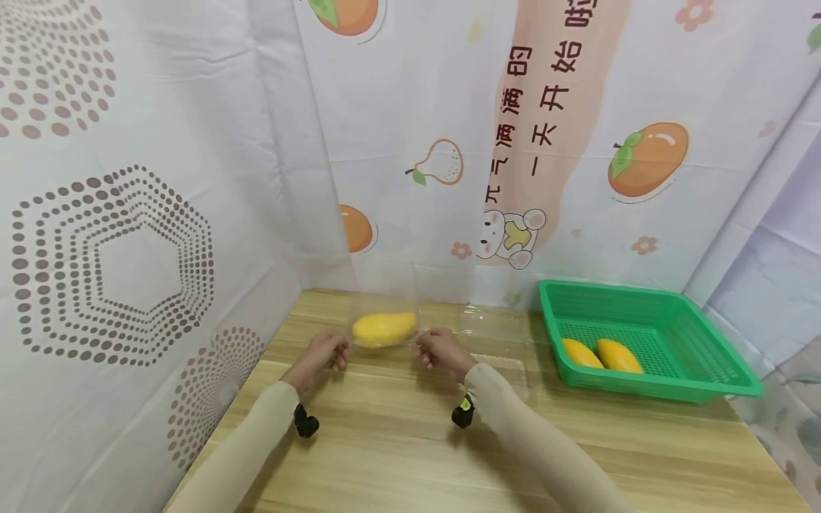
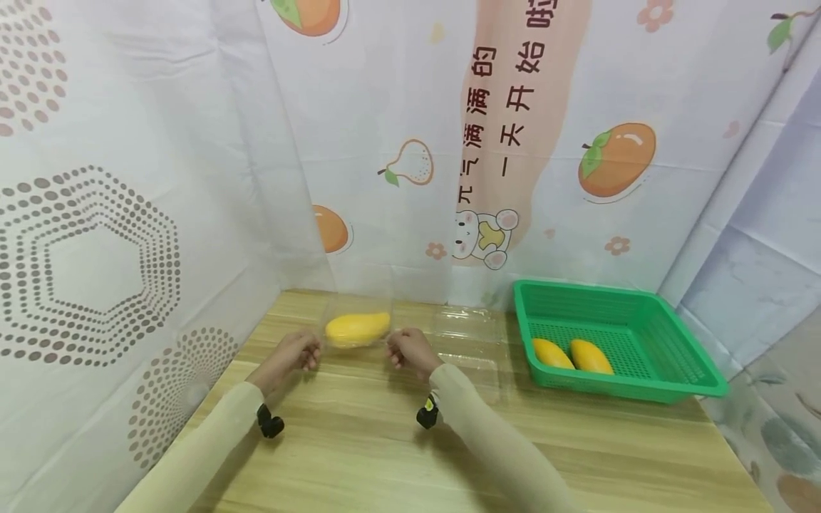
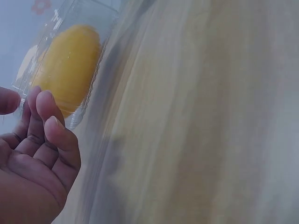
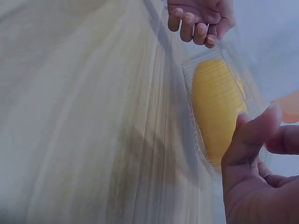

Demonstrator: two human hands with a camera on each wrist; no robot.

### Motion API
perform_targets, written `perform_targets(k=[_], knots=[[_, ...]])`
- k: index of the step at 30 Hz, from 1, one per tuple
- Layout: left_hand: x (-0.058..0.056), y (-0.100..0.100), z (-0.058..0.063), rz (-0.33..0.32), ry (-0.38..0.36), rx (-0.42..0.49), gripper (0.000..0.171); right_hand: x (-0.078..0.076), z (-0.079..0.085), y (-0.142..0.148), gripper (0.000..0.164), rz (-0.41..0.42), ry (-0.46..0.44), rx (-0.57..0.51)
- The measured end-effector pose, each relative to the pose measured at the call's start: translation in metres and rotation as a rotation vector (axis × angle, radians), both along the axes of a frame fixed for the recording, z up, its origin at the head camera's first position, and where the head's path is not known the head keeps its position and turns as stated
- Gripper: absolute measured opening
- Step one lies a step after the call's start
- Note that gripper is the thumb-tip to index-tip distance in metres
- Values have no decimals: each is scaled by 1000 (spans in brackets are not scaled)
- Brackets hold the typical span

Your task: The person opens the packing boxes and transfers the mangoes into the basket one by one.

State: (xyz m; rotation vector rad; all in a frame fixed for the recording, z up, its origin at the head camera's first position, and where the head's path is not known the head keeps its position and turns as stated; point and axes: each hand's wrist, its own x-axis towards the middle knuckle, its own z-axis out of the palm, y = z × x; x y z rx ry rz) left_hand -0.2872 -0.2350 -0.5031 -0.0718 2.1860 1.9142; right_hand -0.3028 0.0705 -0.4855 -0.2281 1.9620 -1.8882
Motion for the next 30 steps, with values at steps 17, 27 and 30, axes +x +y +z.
perform_targets(k=[17, 27, 30], knots=[[53, 2, 4, -145, 10, -4, 29, 60, 8, 33, 28, 145, 2, 55], [83, 8, 2, -259, 20, 19, 33, 91, 4, 49, 32, 159, -19, 47], [88, 10, 1, -281, 14, 24, 33, 98, 2, 54, 33, 175, -30, 40]])
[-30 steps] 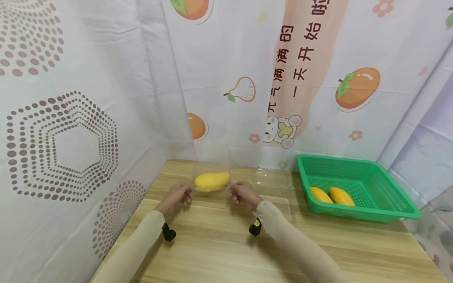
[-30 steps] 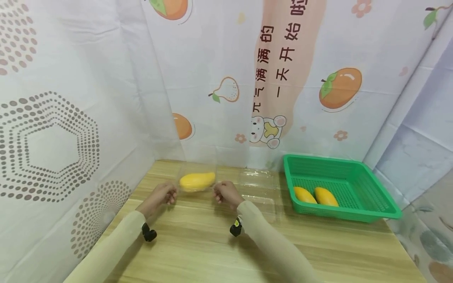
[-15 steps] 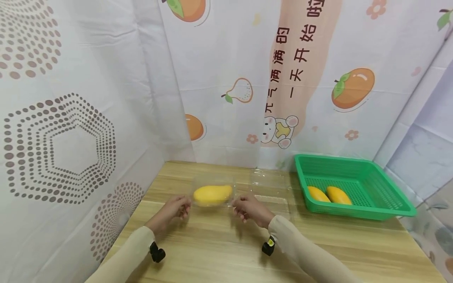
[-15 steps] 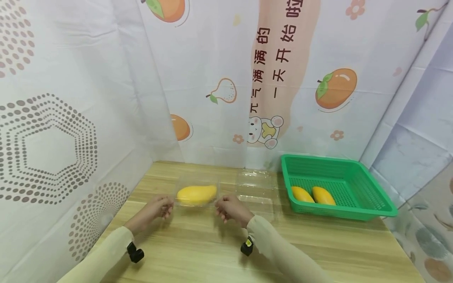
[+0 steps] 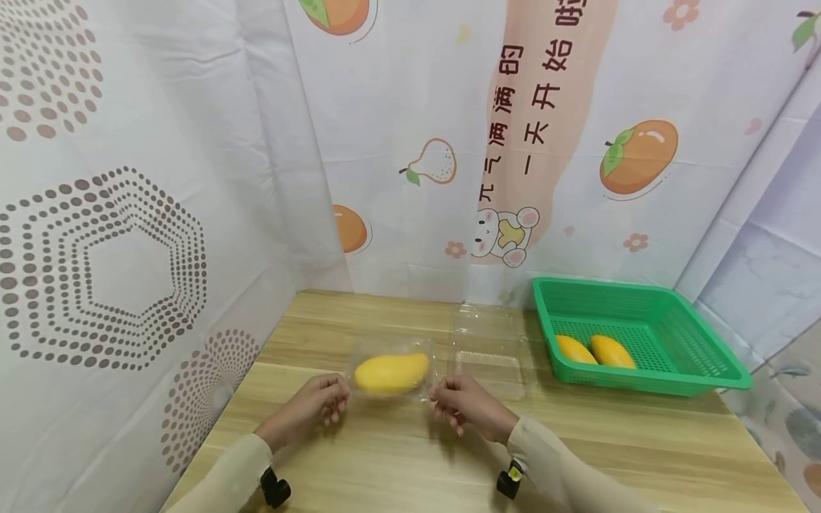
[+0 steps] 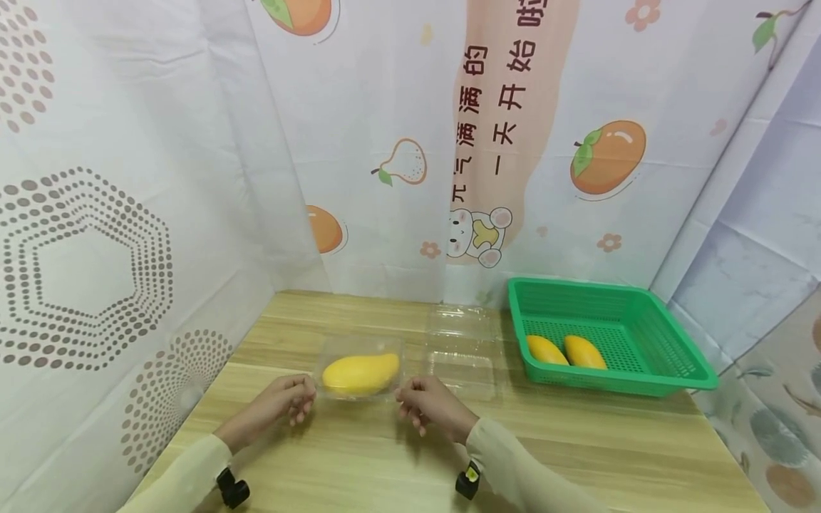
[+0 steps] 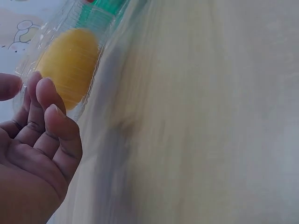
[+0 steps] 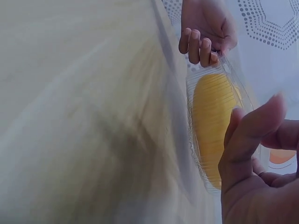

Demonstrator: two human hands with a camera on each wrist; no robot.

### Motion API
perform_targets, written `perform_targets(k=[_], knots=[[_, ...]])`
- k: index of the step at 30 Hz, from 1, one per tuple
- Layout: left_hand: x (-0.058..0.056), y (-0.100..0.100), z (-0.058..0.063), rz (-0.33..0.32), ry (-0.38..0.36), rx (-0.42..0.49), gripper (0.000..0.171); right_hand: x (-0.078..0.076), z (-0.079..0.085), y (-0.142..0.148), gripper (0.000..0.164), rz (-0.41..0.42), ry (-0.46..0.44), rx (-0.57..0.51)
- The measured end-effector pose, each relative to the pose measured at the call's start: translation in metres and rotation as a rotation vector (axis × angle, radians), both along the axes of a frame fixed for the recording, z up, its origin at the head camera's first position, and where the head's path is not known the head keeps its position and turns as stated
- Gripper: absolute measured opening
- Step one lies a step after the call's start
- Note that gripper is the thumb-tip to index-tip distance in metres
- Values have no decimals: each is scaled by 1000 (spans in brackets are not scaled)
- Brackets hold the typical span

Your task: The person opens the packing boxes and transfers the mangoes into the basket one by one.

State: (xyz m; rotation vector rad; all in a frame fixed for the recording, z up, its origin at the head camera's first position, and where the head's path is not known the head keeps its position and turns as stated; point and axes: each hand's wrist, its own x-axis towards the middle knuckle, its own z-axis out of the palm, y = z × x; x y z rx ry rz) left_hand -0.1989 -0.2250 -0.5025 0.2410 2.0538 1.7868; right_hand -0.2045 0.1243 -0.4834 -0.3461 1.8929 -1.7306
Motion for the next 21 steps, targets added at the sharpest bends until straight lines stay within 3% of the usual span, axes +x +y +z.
perform_targets(k=[10, 21], knots=[[15, -2, -6, -80, -32, 32, 23, 20, -12, 8, 34, 38, -59, -29], [20, -5, -12, -120, -44, 40, 24, 25, -19, 7, 33, 59, -107, -48]])
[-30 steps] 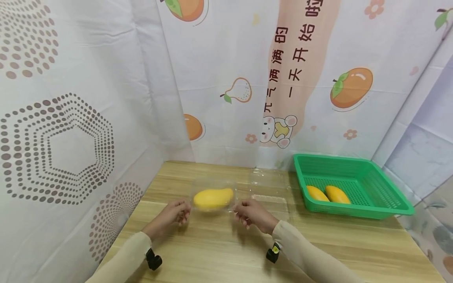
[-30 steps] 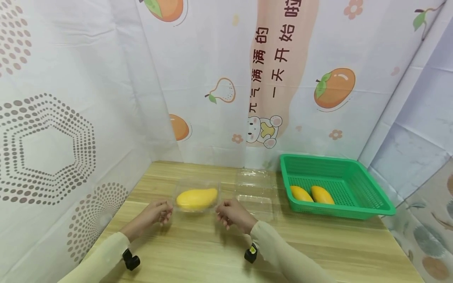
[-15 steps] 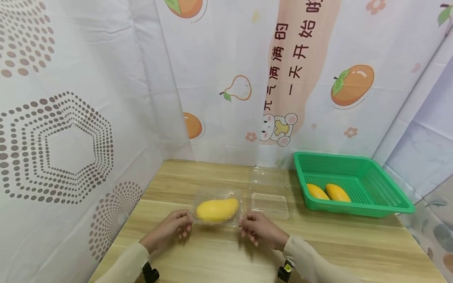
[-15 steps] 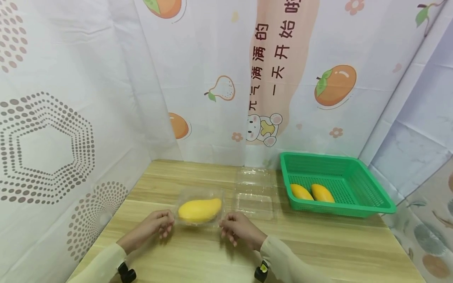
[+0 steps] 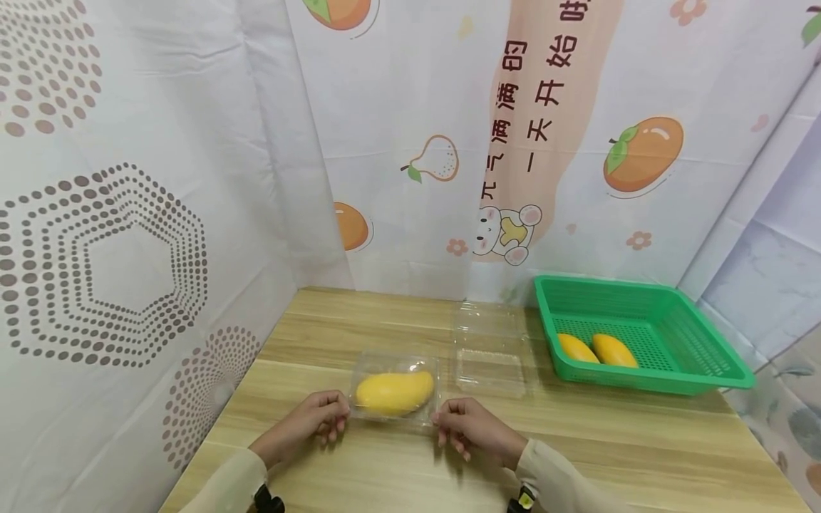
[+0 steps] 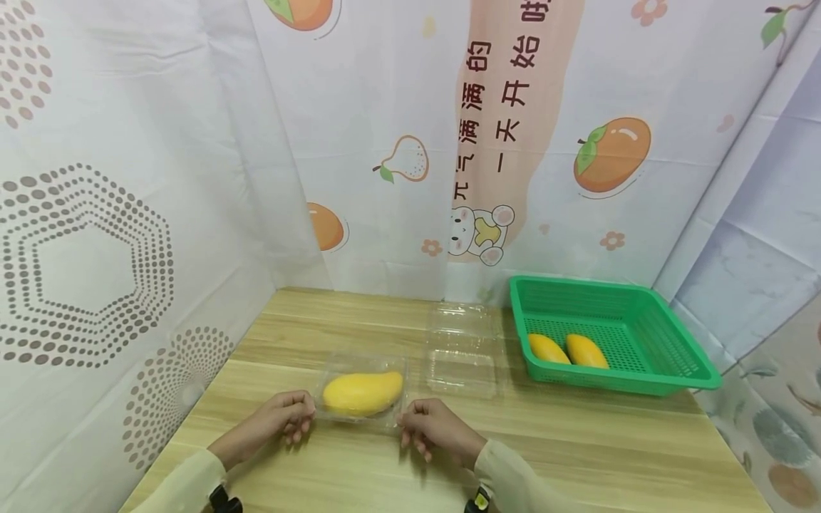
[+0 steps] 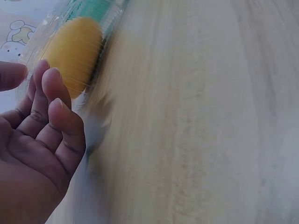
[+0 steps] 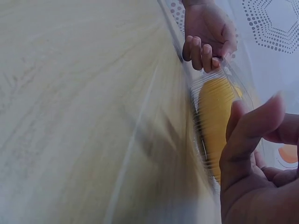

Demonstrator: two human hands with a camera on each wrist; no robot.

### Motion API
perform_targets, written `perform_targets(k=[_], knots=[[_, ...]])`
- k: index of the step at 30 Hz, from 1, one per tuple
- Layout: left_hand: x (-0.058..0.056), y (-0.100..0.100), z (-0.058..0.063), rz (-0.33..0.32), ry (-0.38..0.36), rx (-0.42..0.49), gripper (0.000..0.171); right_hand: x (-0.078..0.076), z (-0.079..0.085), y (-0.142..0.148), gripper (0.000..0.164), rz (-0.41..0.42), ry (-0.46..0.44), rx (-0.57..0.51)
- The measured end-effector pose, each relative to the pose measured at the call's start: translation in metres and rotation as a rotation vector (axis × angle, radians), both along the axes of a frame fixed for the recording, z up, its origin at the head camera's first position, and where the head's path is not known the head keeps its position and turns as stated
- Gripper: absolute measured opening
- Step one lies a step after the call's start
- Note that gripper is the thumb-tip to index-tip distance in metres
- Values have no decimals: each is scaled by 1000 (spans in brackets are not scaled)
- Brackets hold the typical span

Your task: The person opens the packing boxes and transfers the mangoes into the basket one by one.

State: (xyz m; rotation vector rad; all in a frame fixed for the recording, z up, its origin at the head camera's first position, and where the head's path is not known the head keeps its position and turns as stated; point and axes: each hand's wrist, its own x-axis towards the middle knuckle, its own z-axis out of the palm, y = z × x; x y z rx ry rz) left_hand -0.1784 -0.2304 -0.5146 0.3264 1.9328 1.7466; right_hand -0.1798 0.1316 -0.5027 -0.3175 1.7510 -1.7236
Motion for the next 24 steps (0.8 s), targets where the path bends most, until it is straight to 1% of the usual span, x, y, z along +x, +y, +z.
perform_targets(k=[3, 6, 8, 10, 14, 17, 19, 21, 22, 24], knots=[[1, 1, 1, -10, 2, 0, 25, 1, -1, 1, 33, 2, -2, 3], [2, 1, 0, -16, 5, 0, 27, 1, 0, 1, 32, 7, 16, 16], [2, 1, -1, -17, 5, -2, 30, 2, 2, 2, 34, 23, 52, 53], [2, 0, -2, -15, 4, -3, 32, 3, 6, 4, 40, 53, 102, 115], [2, -3, -5, -11, -15, 12, 38, 4, 16, 8, 47, 149, 202, 266], [2, -4, -7, -12, -22, 33, 43, 3, 25, 7, 40, 261, 278, 350], [2, -4, -7, -6, -26, 41, 45, 2, 32, 3, 35, 341, 334, 375], [3, -5, -8, 8, -36, 46, 45, 1, 40, -6, 32, 400, 395, 389], [4, -4, -8, 17, -44, 47, 44, 2, 44, -12, 32, 421, 425, 389], [4, -4, -9, 33, -57, 45, 42, 3, 51, -26, 31, 428, 500, 394]])
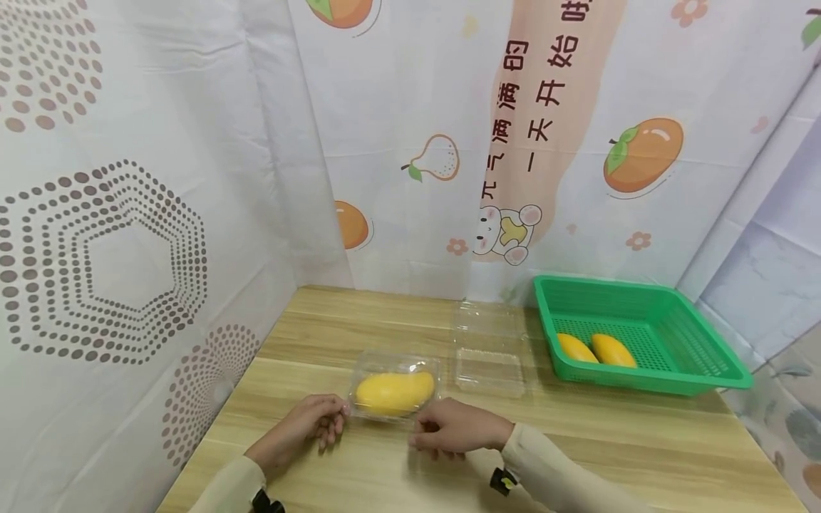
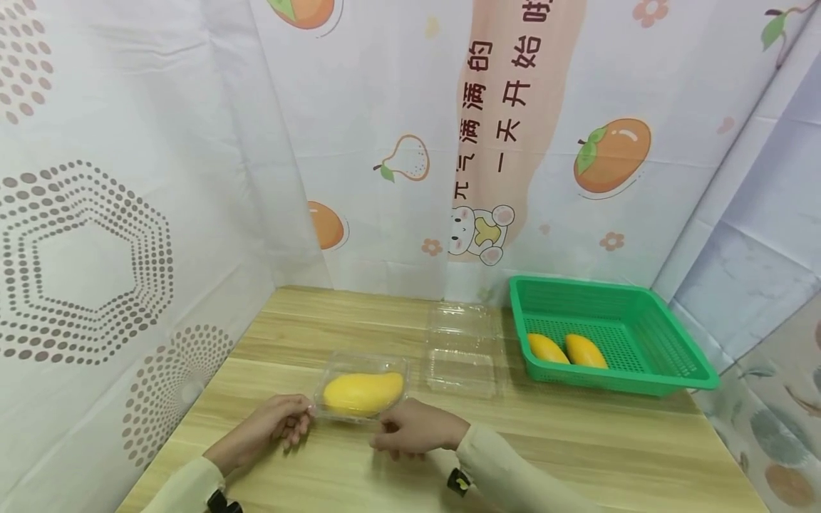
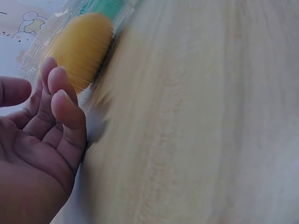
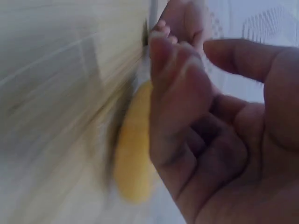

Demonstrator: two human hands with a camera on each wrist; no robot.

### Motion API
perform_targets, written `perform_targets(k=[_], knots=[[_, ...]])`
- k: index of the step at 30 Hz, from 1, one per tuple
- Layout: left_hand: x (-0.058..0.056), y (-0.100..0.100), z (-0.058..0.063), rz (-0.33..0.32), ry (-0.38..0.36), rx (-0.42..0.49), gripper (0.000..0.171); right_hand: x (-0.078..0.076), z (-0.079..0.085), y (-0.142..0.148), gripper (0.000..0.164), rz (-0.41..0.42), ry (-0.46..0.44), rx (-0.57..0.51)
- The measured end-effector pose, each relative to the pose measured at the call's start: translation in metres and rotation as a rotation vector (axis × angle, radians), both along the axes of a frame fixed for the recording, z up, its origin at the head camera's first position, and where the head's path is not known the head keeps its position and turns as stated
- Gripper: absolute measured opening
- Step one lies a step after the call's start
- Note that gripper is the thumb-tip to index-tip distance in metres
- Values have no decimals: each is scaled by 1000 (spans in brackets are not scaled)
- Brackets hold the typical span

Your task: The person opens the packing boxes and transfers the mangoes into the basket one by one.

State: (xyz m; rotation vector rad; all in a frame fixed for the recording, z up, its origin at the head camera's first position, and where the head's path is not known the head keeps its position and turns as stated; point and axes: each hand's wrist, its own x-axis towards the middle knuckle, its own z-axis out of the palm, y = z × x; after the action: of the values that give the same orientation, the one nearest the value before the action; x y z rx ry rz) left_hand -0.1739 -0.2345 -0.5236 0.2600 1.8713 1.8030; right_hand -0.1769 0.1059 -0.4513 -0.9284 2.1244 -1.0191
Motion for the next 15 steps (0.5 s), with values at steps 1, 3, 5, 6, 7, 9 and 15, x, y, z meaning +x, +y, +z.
perform_targets(k=[1, 3, 5, 6, 7, 9, 15], knots=[[0, 0, 0, 4, -4, -2, 41, 1, 3, -8, 29, 7, 60, 2], [1, -1, 0, 13, -12, -3, 41, 2, 10, -25, 24, 16, 214, 14], [1, -1, 0, 17, -8, -6, 43, 2, 15, -43, 19, 12, 381, 40], [1, -2, 0, 18, -8, -6, 43, 2, 17, -52, 18, 7, 456, 57], [2, -2, 0, 22, -9, -4, 43, 2, 18, -60, 16, -1, 522, 71], [2, -3, 0, 25, -9, 4, 42, 1, 20, -76, 14, -19, 608, 96], [1, -2, -1, 12, 8, 21, 33, -1, 12, -109, 17, -52, 876, 160]])
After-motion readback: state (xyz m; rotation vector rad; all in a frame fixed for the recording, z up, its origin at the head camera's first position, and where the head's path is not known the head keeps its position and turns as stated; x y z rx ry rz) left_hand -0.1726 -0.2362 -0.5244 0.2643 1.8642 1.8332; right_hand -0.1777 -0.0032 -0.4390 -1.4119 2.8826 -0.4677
